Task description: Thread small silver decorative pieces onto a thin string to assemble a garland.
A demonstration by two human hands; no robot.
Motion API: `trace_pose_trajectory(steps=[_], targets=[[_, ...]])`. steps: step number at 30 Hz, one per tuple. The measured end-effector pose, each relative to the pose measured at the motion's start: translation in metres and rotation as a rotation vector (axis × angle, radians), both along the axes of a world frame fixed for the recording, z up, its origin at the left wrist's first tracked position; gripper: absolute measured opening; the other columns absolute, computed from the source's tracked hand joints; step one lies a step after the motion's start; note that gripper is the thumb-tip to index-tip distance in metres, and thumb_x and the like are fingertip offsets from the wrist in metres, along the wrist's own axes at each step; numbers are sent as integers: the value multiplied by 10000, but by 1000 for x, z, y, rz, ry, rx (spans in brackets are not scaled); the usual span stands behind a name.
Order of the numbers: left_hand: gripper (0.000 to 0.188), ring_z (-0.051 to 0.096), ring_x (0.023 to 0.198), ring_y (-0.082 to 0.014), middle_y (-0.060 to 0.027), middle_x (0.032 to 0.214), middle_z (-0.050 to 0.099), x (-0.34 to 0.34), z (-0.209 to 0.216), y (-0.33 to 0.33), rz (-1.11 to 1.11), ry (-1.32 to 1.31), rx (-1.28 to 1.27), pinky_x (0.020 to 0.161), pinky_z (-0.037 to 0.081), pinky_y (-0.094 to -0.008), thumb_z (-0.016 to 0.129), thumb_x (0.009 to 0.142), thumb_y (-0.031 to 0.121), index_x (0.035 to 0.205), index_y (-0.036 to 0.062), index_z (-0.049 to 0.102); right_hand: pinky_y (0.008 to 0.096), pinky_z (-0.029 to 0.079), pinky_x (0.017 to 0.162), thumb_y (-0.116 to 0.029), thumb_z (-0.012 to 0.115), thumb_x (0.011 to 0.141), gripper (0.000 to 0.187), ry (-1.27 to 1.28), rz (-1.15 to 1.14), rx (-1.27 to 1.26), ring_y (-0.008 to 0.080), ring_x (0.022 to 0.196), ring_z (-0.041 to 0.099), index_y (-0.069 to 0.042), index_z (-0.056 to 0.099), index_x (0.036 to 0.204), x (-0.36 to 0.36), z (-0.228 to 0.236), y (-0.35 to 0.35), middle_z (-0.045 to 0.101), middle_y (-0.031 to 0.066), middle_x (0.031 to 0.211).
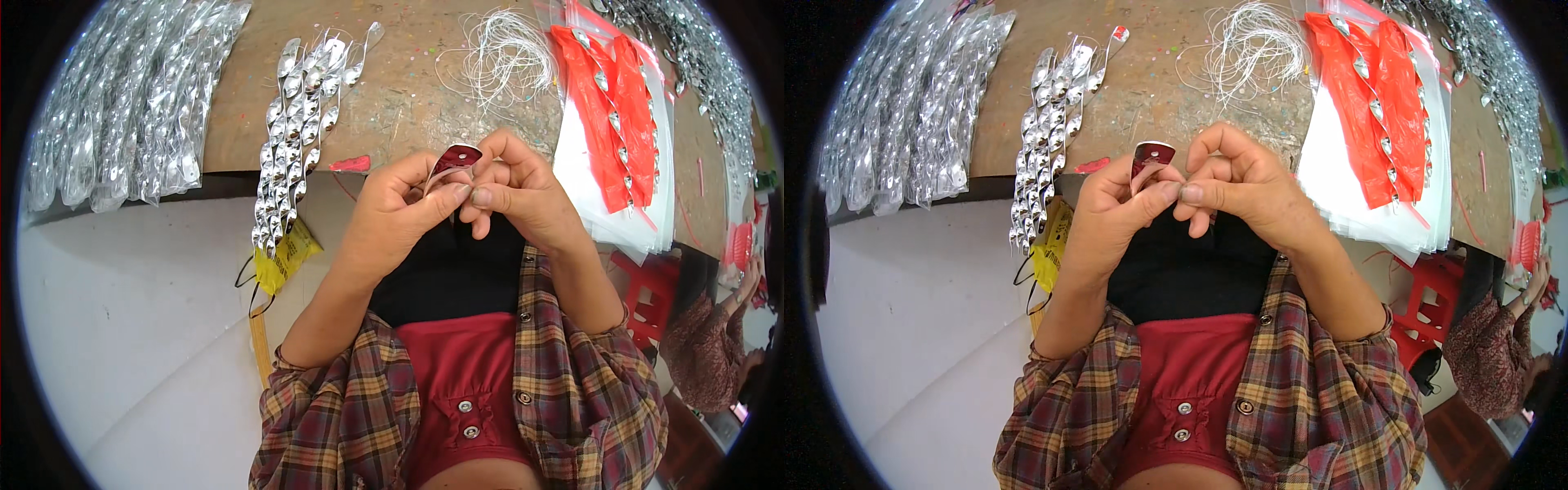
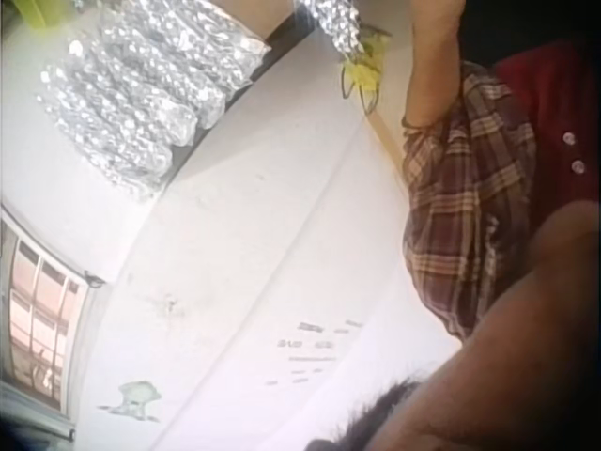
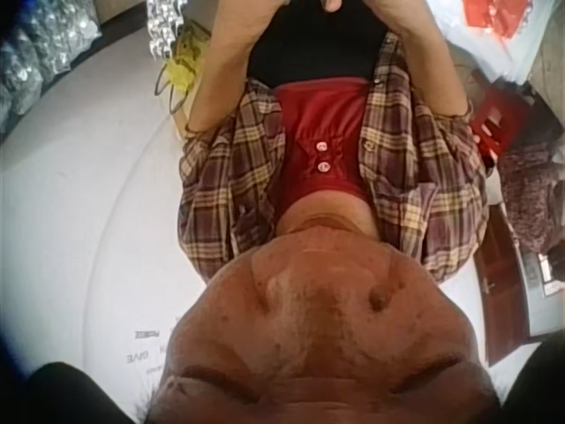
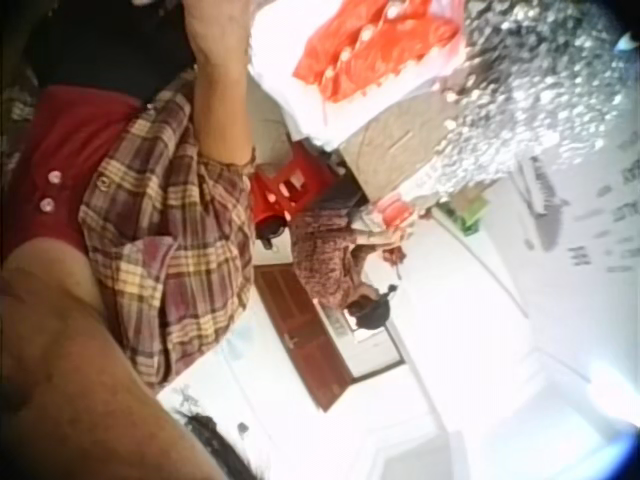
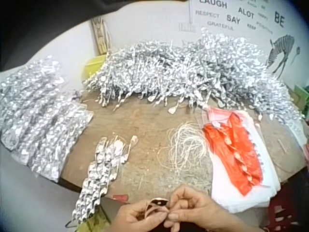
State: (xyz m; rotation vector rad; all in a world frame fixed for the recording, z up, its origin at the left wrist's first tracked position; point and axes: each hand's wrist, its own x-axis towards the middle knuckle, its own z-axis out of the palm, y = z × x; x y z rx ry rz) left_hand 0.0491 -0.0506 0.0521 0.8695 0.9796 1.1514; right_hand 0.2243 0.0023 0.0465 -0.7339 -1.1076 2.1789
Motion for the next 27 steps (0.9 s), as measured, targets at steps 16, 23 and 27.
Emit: trace_pose_trajectory(steps=[16, 23, 27], targets=[[425, 408, 731, -66, 26, 792, 449, 1, 0, 1, -27, 173, 186, 673, 356, -209, 460, 941, 284, 1220, -35, 489, 184, 429, 524, -76, 568, 862, 86, -219, -269, 359, 57, 611, 531, -9, 522, 889, 0, 32, -13, 562, 25, 727], [380, 417, 750, -33, 24, 878, 492, 0, -3, 3, -49, 90, 199, 655, 346, -177, 503, 940, 246, 1217, -14, 489, 184, 428, 489, -56, 535, 868, 66, -208, -312, 353, 76, 565, 537, -3, 503, 892, -7, 31, -13, 574, 54, 685], [384, 441, 777, -36, 10, 916, 519, -1, -3, 4, -73, 59, 200, 669, 357, -177, 497, 942, 250, 1216, -18, 488, 182, 424, 486, -62, 534, 869, 66, -216, -305, 328, 72, 561, 535, -7, 504, 891, -6, 31, -12, 575, 46, 679]])
